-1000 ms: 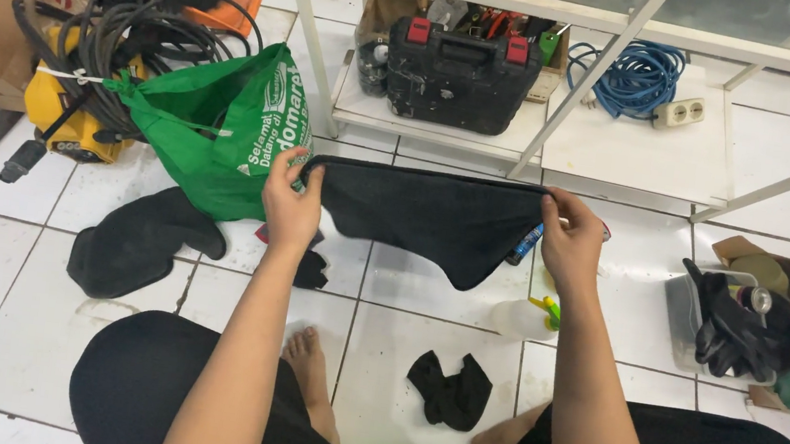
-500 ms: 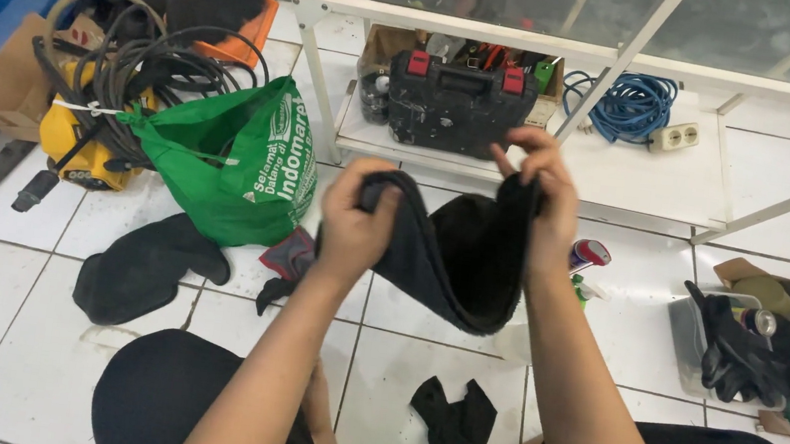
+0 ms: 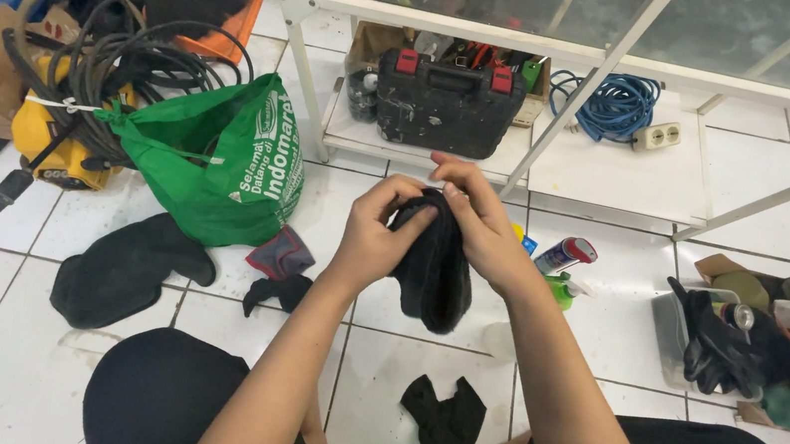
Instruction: The person sits on the floor and wipes a wooden-handled brush with a black cloth. They then place the brush into a clear plastic container along with other cleaning tools. Finally, the person folds several black cloths and places them into a black fabric pouch.
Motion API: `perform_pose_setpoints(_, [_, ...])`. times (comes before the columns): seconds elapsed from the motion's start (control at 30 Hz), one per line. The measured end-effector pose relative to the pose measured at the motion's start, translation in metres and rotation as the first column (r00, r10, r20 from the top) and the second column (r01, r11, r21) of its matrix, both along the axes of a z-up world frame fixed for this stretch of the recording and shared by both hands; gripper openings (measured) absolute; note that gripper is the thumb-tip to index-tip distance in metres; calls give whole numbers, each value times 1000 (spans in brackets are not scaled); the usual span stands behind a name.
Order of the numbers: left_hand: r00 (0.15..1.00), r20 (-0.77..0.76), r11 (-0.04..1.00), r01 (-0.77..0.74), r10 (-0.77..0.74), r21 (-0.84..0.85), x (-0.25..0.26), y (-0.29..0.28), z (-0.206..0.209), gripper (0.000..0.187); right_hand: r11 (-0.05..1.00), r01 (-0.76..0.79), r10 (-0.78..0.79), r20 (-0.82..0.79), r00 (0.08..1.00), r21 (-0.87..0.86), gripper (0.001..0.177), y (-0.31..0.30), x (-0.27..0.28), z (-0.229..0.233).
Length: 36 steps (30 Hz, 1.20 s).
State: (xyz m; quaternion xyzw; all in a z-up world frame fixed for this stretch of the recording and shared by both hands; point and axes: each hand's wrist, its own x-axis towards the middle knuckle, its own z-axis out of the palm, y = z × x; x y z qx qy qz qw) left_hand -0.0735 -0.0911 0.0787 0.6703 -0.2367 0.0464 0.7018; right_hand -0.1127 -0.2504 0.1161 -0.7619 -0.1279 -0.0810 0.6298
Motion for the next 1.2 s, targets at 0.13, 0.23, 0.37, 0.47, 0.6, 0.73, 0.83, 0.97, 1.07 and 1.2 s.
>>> perform_pose_setpoints(0.13, [996, -1, 995, -85, 85, 44, 7, 12, 6, 17, 994, 88, -85, -52, 995, 59, 37, -6, -20, 1])
perform_pose_setpoints(0.23, [987, 60, 984, -154, 149, 93, 7, 15, 10, 17, 964, 181, -205, -113, 972, -193, 54, -2, -30, -7])
perform_pose_setpoints(0.37, [975, 113, 975, -200, 190, 92, 12, 20, 5, 16, 878, 314, -288, 125, 949, -362, 42, -3, -29, -36])
perform_pose_setpoints(0.47, [969, 117, 970, -227, 217, 87, 17, 32, 4, 16, 833, 340, -232, 282, 931, -436, 32, 0, -32, -45])
perform_pose_setpoints(0.6, [965, 71, 961, -257, 251, 103, 20, 49, -2, 18, 684, 294, -154, 262, 953, -668, 17, -8, -38, -33])
perform_pose_setpoints(0.73, [983, 34, 966, -186, 183, 177, 24, 72, -3, 18, 745, 95, -112, 16, 994, -661, 43, -18, -50, 5])
perform_pose_setpoints(0.83, [989, -150, 966, 38, 1, 255, 24, 92, 8, 16, 840, 12, -125, -171, 977, -542, 17, -26, -51, 18])
perform_pose_setpoints(0.97, [929, -341, 963, 209, -140, 172, 27, 101, 1, 52, 942, 144, -208, -192, 959, -303, 42, -34, -45, -18])
perform_pose_setpoints(1.07, [926, -363, 935, 217, -107, 279, 30, 89, -26, 59, 948, 213, -258, -181, 949, -238, 64, -28, -41, -32])
perform_pose_setpoints(1.2, [971, -239, 920, 100, -8, 378, 36, 63, -60, 30, 931, 328, -345, -92, 934, -161, 27, -36, -35, -55])
